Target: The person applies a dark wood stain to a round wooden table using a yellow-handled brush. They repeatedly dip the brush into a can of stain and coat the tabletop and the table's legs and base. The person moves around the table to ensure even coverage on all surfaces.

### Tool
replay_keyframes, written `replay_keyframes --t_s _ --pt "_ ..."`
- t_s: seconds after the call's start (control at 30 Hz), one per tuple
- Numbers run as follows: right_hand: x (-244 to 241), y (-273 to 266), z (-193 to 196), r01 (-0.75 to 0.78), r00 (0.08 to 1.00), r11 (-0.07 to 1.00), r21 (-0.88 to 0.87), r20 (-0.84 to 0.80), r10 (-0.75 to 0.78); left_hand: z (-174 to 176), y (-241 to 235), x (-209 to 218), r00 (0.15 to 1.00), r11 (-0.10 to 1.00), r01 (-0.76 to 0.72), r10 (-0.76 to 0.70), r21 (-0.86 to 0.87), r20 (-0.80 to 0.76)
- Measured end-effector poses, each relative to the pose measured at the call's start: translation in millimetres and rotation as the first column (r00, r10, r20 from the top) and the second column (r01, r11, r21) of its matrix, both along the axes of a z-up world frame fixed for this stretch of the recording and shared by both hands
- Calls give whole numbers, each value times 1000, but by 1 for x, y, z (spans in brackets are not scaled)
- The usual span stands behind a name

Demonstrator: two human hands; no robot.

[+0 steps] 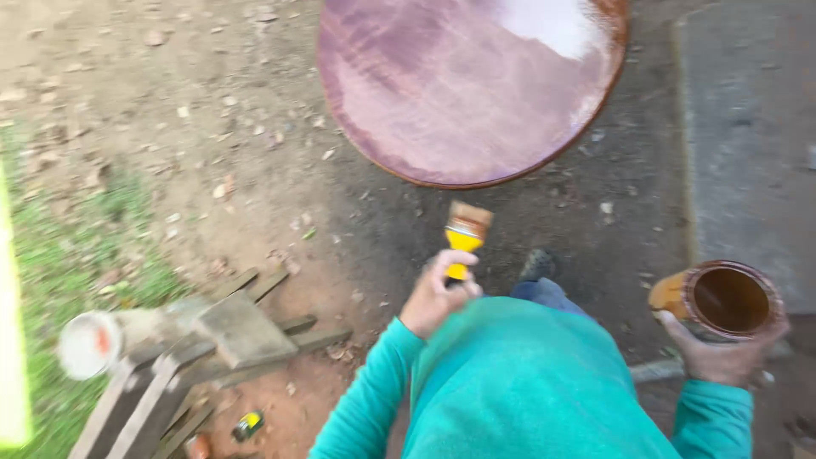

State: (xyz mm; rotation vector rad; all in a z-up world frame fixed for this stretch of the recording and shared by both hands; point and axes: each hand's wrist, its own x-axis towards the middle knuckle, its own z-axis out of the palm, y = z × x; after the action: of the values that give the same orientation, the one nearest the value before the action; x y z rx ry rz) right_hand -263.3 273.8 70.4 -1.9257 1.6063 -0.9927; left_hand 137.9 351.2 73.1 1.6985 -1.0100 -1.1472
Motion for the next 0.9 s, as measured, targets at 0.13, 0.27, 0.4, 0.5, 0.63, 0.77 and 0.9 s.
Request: replay_keyframes --t_s 0.13,0.27,0.4,0.5,0.63,0.77,0.9 --pt "-22 -28 -10 -33 994 999 6 -102 34 76 -24 -33 840 990 121 -143 -76 -524" --pt "-40 -46 -24 -117 988 993 18 -102 119 88 -53 -24 909 923 307 -211 -234 360" --pt "-40 -40 -36 -115 993 970 213 52 107 61 -83 22 819 898 319 -100 -302 565" --pt "-16 -30 -35 -62 997 997 50 41 60 39 -114 77 976 977 19 27 -210 215" --pt "52 -16 0 -27 995 994 -107 -94 17 -14 -151 188 973 990 -140 141 -18 183" --pt "87 -1 10 34 990 995 -97 -130 -46 -19 -191 291 867 994 -76 106 -80 487" --pt "104 10 14 80 985 992 -94 -144 -93 -32 -207 341 643 965 69 151 -254 750"
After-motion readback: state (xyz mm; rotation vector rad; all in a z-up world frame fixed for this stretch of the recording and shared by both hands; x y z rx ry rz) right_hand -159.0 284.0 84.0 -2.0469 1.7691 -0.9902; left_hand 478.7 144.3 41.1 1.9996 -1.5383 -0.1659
